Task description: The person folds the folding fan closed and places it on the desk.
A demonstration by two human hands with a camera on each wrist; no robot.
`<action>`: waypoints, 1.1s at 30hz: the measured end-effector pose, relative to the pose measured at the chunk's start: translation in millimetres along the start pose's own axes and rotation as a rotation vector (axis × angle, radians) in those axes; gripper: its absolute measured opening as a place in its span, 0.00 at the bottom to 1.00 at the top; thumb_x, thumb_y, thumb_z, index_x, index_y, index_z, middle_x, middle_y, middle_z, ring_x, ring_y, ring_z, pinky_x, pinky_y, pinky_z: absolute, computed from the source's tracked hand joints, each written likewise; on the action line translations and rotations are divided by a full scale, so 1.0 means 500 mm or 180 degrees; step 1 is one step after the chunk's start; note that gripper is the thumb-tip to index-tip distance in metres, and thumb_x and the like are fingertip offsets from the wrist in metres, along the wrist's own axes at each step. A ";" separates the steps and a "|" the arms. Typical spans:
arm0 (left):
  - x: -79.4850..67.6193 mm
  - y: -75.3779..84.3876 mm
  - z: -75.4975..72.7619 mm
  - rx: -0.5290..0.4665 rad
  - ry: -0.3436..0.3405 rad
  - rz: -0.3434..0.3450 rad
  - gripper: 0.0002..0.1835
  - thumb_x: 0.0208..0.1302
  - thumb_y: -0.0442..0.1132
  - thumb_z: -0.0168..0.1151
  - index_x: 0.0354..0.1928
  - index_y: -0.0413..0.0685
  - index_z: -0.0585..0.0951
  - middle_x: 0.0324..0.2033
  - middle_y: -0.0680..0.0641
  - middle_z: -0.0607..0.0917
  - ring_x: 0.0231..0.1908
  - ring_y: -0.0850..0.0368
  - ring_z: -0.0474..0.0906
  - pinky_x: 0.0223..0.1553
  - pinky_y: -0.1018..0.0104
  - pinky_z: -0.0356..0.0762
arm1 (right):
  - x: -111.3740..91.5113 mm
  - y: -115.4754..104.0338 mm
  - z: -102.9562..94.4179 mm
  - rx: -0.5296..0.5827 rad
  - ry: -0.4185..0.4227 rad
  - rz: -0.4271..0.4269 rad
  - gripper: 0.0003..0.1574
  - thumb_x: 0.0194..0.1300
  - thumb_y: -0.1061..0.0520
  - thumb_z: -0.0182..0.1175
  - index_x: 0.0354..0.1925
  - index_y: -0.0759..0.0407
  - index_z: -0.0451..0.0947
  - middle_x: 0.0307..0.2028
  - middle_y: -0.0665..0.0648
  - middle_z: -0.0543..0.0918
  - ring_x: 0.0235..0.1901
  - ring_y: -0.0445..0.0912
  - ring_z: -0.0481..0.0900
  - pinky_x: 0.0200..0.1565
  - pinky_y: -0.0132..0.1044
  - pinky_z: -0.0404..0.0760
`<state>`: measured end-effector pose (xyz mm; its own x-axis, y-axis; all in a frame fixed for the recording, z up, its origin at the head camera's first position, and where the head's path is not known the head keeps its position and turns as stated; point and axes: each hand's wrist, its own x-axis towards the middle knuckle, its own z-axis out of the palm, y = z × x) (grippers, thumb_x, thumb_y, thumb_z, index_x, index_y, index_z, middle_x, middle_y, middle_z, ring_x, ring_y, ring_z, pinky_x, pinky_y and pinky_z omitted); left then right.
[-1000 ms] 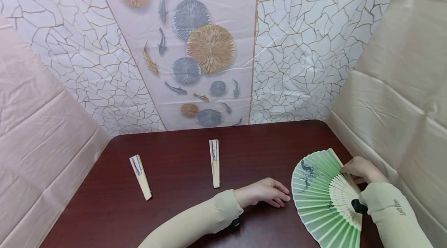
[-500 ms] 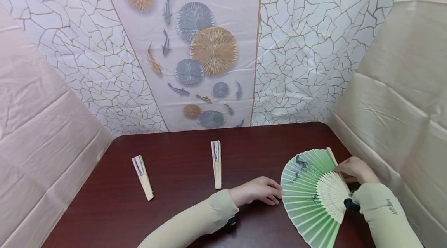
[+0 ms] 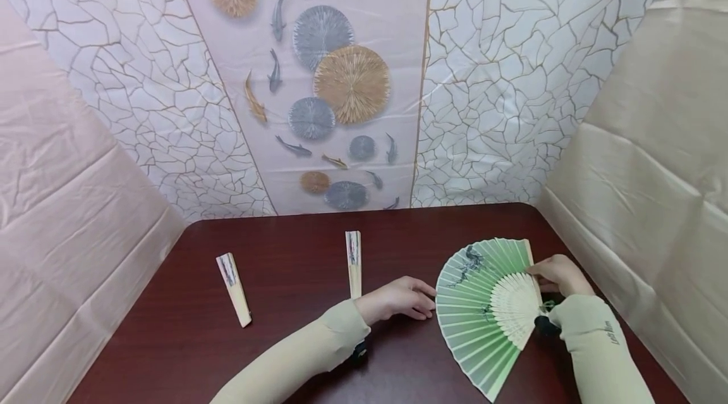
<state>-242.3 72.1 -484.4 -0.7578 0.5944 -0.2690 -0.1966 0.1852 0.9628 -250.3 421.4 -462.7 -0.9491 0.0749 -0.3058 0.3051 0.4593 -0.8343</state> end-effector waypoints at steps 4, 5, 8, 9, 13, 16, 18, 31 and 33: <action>0.002 -0.005 -0.016 -0.0034 0.0050 -0.0049 0.13 0.58 0.24 0.58 0.46 0.32 0.76 0.30 0.37 0.83 0.27 0.52 0.80 0.33 0.60 0.82 | 0.011 0.016 0.011 -0.0033 0.0012 0.0030 0.23 0.64 0.59 0.56 0.42 0.84 0.72 0.27 0.54 0.80 0.27 0.44 0.79 0.33 0.40 0.83; 0.004 -0.005 -0.019 -0.0042 0.0062 -0.0047 0.13 0.58 0.24 0.58 0.47 0.32 0.76 0.31 0.37 0.83 0.27 0.52 0.80 0.33 0.61 0.82 | 0.013 0.019 0.012 0.0021 0.0020 0.0029 0.23 0.65 0.59 0.56 0.42 0.84 0.72 0.27 0.54 0.80 0.27 0.44 0.79 0.32 0.40 0.83; 0.009 -0.002 -0.029 -0.0073 0.0092 -0.0049 0.13 0.59 0.25 0.58 0.48 0.32 0.76 0.33 0.37 0.83 0.29 0.51 0.81 0.33 0.61 0.82 | 0.018 0.024 0.016 0.0229 0.0124 0.0059 0.22 0.65 0.60 0.55 0.42 0.84 0.72 0.26 0.52 0.79 0.25 0.43 0.79 0.31 0.39 0.83; 0.010 -0.002 -0.032 -0.0090 0.0105 -0.0062 0.13 0.59 0.25 0.58 0.48 0.32 0.75 0.33 0.37 0.83 0.29 0.51 0.81 0.33 0.61 0.82 | 0.020 0.025 0.017 0.0307 0.0145 0.0064 0.21 0.65 0.60 0.55 0.42 0.83 0.72 0.25 0.52 0.79 0.25 0.43 0.79 0.30 0.38 0.83; 0.015 0.001 -0.038 -0.0141 0.0197 -0.0112 0.14 0.59 0.25 0.58 0.48 0.32 0.75 0.34 0.38 0.83 0.32 0.49 0.82 0.34 0.62 0.82 | 0.023 0.027 0.024 0.0526 0.0231 0.0072 0.21 0.65 0.60 0.55 0.42 0.83 0.72 0.25 0.51 0.78 0.24 0.41 0.79 0.30 0.36 0.82; 0.019 -0.002 -0.038 -0.0203 0.0238 -0.0128 0.14 0.59 0.25 0.58 0.48 0.32 0.74 0.33 0.38 0.83 0.31 0.49 0.82 0.33 0.62 0.82 | 0.021 0.032 0.029 0.0550 0.0282 0.0067 0.24 0.66 0.59 0.54 0.46 0.85 0.68 0.26 0.51 0.77 0.24 0.40 0.78 0.30 0.35 0.82; 0.024 -0.007 -0.036 -0.0244 0.0230 -0.0121 0.13 0.59 0.25 0.58 0.47 0.32 0.75 0.32 0.38 0.84 0.30 0.50 0.81 0.33 0.62 0.82 | 0.017 0.038 0.029 0.0560 0.0289 0.0065 0.27 0.67 0.59 0.52 0.50 0.87 0.64 0.27 0.52 0.77 0.25 0.39 0.77 0.31 0.35 0.82; 0.042 -0.002 -0.064 -0.0197 0.0378 0.0095 0.14 0.60 0.26 0.57 0.48 0.30 0.76 0.33 0.37 0.83 0.35 0.50 0.82 0.37 0.61 0.81 | 0.018 0.017 0.048 0.0762 0.0403 -0.0089 0.28 0.71 0.57 0.44 0.55 0.84 0.60 0.29 0.50 0.73 0.25 0.36 0.74 0.30 0.31 0.80; 0.045 -0.004 -0.069 -0.0252 0.0416 0.0093 0.13 0.59 0.25 0.57 0.47 0.30 0.77 0.33 0.38 0.84 0.34 0.52 0.81 0.38 0.61 0.81 | 0.019 0.010 0.052 0.0724 0.0427 -0.0115 0.33 0.72 0.55 0.43 0.59 0.85 0.55 0.32 0.49 0.72 0.26 0.35 0.73 0.30 0.30 0.79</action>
<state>-280.3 58.3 -491.4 -0.8375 0.4907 -0.2405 -0.2178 0.1040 0.9704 -255.6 401.2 -481.8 -0.9570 0.1857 -0.2230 0.2660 0.2542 -0.9299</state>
